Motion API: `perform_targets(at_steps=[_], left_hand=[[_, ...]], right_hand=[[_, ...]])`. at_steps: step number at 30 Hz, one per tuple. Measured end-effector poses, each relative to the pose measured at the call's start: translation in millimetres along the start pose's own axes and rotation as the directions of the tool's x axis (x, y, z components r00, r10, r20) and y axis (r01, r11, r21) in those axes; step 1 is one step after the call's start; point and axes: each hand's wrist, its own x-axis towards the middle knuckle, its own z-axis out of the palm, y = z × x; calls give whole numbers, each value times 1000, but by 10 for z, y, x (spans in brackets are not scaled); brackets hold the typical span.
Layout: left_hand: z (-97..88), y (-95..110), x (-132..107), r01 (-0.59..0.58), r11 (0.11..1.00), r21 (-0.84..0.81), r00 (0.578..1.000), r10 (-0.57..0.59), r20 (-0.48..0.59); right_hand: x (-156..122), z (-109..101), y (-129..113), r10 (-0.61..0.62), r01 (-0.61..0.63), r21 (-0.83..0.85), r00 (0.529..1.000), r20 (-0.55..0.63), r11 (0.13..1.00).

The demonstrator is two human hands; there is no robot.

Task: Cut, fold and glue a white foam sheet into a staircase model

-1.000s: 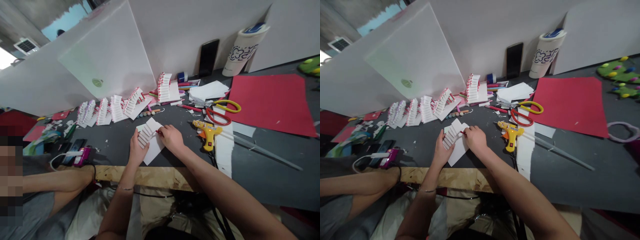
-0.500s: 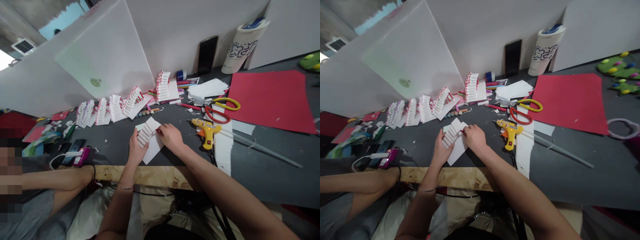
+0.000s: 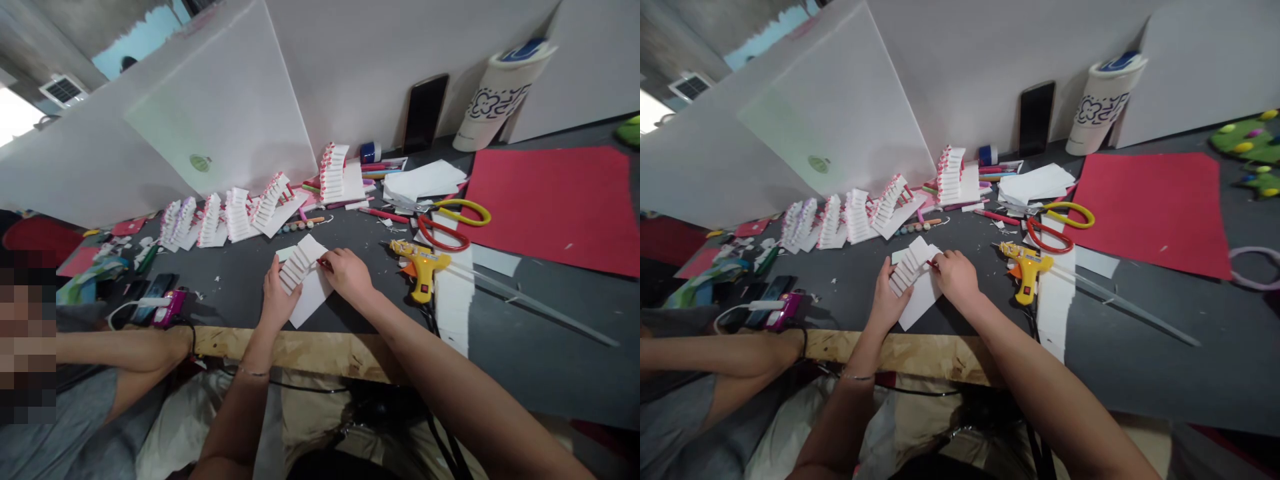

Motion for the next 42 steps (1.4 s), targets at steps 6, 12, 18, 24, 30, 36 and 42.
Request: perform_targets(at_steps=[6,12,18,24,30,36,42], left_hand=[[28,-35,-2,13,1000,-18,1000,-13,-11],[35,-38,-3,8,1000,-17,1000,-8,-15],[7,22,-3,52,997,50,998,-54,31],[-2,73,1,85,989,123,995,-92,45],[-7,81,-4,72,984,161,996,-79,39],[-19,13,-24,49,993,106,999,-50,8],[-97,-9,-31,28,988,-150,961,-68,-270]], right_hand=[[-11,0,19,-7,8,24,1000,-8,1000],[-17,12,47,-18,18,36,1000,-15,999],[-34,-5,80,-5,5,18,999,-37,1000],[-42,-1,107,-6,5,-20,999,-53,1000],[-42,-9,121,-14,12,-30,998,-60,999],[-45,5,156,-14,10,-43,996,-90,999],[-47,46,208,-36,31,-42,992,-122,999]])
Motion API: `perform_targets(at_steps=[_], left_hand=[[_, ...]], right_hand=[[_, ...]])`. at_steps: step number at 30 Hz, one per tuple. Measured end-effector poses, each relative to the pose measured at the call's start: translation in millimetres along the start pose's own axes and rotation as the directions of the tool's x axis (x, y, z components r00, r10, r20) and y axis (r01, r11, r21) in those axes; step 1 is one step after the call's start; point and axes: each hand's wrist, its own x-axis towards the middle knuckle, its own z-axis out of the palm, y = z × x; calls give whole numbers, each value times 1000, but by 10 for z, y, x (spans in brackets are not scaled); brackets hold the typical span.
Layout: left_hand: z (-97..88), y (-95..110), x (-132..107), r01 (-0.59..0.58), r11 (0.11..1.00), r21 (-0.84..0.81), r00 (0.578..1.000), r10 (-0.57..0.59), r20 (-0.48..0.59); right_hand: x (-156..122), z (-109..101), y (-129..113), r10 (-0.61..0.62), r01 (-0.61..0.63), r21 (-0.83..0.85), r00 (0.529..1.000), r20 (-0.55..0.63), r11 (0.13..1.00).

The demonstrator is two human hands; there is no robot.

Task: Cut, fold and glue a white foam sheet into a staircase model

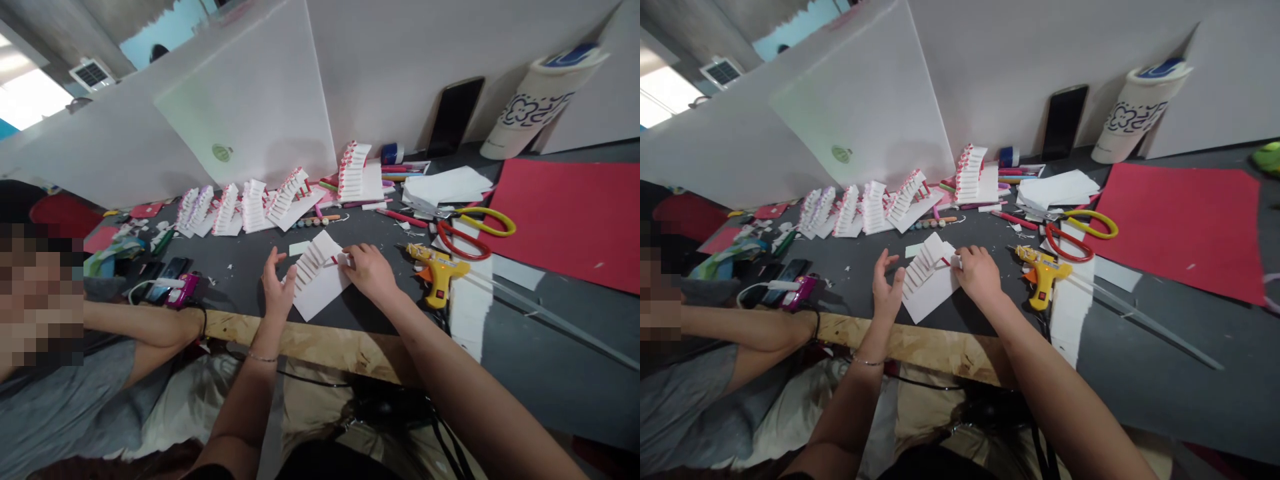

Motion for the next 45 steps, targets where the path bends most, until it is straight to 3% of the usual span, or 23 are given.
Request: perform_targets(at_steps=[5,10,13,16,19,22,37,41,45], left_hand=[[-71,21,40,130,980,-150,955,-164,-245],[-125,-30,68,243,931,-272,895,-323,-308],[-169,-50,62,254,934,-251,934,-305,-189],[-219,-58,14,189,978,-94,981,-182,74],[-254,-70,-75,110,988,110,933,-140,331],[-268,-82,-158,96,976,194,880,-174,441],[-185,-2,-307,42,990,132,901,-94,423],[-189,23,-239,24,989,146,915,-80,396],[-118,89,-89,-17,990,139,926,-37,375]], right_hand=[[-7,17,31,-16,16,-11,1000,-24,1000],[-11,34,59,-45,46,28,998,-37,999],[-16,60,81,-60,62,35,997,-41,998],[-13,85,116,-83,84,25,995,-51,996],[5,98,160,-83,83,4,994,-67,997],[28,99,193,-57,56,-16,996,-66,998],[134,-30,132,42,-46,-114,998,-41,992],[108,-90,98,46,-49,-114,999,-28,992],[-19,-282,136,16,-19,-121,999,-27,992]])
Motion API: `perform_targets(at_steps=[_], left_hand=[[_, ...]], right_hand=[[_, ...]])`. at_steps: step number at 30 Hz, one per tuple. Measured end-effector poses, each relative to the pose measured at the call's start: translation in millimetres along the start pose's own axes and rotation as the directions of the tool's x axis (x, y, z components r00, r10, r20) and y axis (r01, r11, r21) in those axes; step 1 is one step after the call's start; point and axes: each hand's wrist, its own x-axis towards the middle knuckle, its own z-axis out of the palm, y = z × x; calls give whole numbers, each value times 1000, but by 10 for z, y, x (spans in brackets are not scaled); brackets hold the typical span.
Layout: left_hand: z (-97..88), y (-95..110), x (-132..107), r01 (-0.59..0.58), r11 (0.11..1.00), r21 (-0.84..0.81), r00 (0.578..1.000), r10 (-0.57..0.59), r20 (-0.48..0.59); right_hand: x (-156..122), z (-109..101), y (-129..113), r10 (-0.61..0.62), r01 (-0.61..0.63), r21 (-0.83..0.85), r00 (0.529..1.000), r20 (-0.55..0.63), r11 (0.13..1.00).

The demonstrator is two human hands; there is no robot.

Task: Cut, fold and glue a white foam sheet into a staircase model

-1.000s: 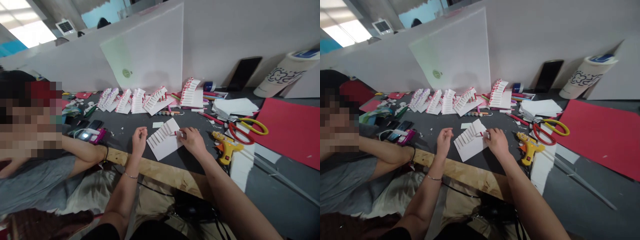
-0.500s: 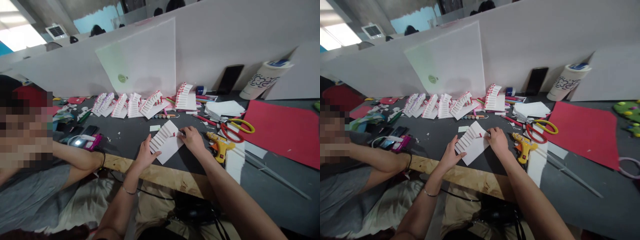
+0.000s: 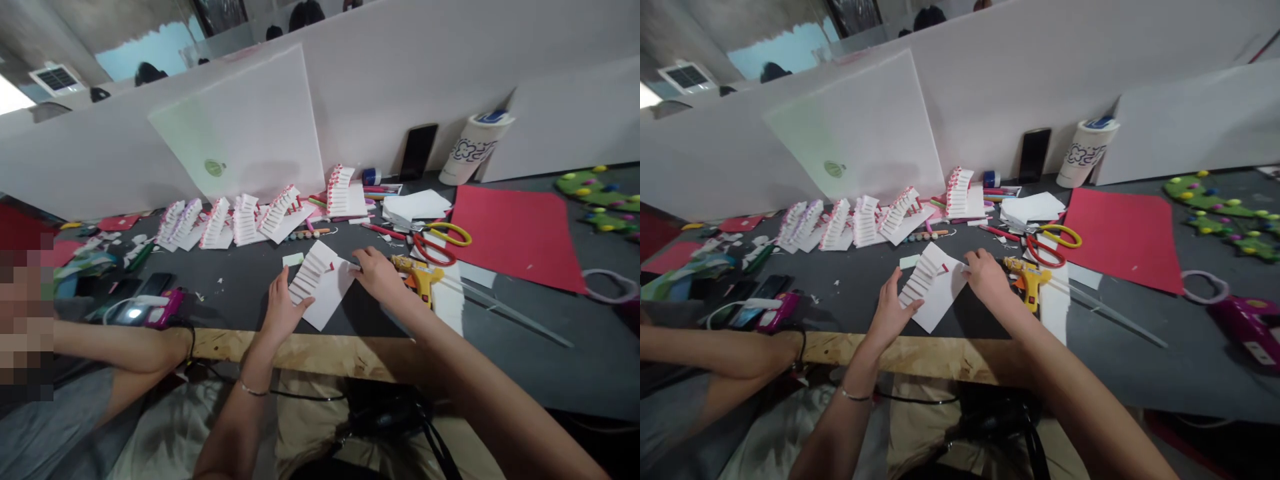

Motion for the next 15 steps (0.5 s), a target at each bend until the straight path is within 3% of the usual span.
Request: perform_targets(at_steps=[5,8,12,15], left_hand=[[135,122,184,-24,1000,-5,999,24,31],[203,189,199,1,999,52,998,-4,57],[227,215,165,60,987,149,997,-67,47],[225,185,151,60,987,146,998,-61,6]], right_hand=[[-171,-310,256,-12,11,83,1000,4,997],[-194,-430,345,-18,24,134,999,-50,991],[-91,-515,142,-213,233,133,966,-145,963],[65,-538,-186,-410,415,74,909,-79,907]])
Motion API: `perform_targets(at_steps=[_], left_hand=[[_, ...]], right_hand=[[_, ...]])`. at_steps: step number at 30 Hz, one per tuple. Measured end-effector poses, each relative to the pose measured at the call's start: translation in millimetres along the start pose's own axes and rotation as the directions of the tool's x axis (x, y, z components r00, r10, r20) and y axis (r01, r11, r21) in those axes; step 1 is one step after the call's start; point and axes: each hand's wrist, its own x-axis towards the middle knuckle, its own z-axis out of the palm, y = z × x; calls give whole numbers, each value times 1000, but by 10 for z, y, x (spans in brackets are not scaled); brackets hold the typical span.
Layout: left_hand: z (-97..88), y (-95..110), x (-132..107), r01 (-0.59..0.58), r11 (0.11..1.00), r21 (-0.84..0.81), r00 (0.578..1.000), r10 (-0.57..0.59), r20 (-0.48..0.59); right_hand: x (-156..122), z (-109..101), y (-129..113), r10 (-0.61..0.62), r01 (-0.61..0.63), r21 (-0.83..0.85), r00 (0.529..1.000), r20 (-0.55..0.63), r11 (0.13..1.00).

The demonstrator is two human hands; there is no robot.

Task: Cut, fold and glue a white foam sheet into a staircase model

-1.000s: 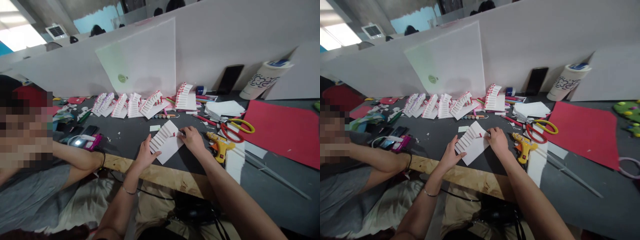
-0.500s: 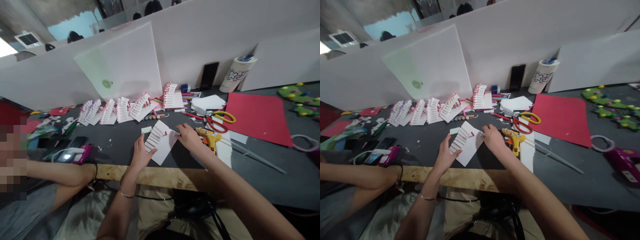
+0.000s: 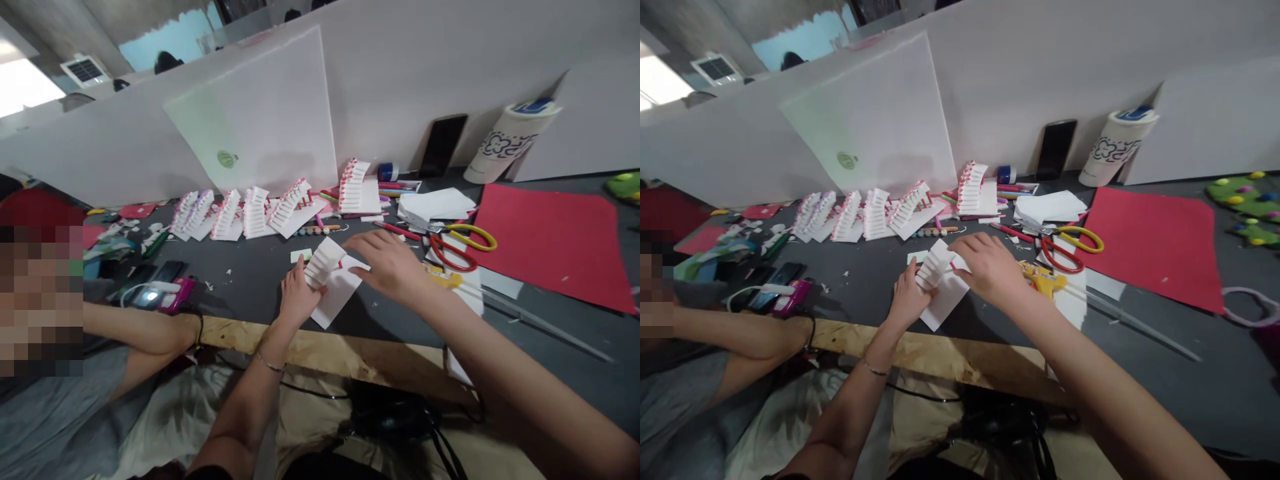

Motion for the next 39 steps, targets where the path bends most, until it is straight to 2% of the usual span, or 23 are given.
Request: perform_targets(at_steps=[2,4,6,8,11,14,18,21,25,30,31,33,35,36,39], left_hand=[[1,-28,0,-1,1000,-17,1000,1,-24],[4,-54,2,3,1000,-29,1000,-4,-30],[12,-74,3,11,999,-35,1000,-11,-18],[30,-90,5,10,999,-50,1000,-10,-8],[79,-95,13,-17,995,-101,1000,15,-20],[136,-70,29,-56,986,-159,998,51,-40],[181,-23,70,-79,981,-178,996,73,-42],[184,10,134,-69,982,-175,997,64,-37],[190,98,248,-29,989,-146,1000,27,-12],[268,237,375,-75,986,-146,997,78,15],[290,252,396,-88,983,-160,995,93,23],[329,265,431,-114,974,-195,991,124,40],[355,263,451,-134,965,-226,987,150,55],[362,262,454,-140,962,-236,985,160,64],[358,265,440,-145,960,-237,980,173,102]], right_hand=[[179,28,-113,-80,85,-45,992,94,995],[296,61,-130,-102,118,-88,981,166,989],[324,100,-39,-36,59,-117,981,189,991],[276,160,117,91,-69,-125,979,183,990],[158,322,320,228,-223,-48,954,194,974],[104,531,376,256,-275,64,944,209,959],[120,666,359,284,-300,61,939,194,952],[101,605,436,328,-342,48,926,185,939],[55,446,686,417,-423,4,893,171,906],[64,228,894,526,-516,-99,841,125,851],[72,181,883,517,-505,-121,851,96,854],[92,98,808,417,-406,-154,908,44,901],[124,55,693,226,-214,-156,972,61,964],[146,53,635,131,-116,-142,986,99,983],[233,112,515,-8,36,-105,968,252,994]])
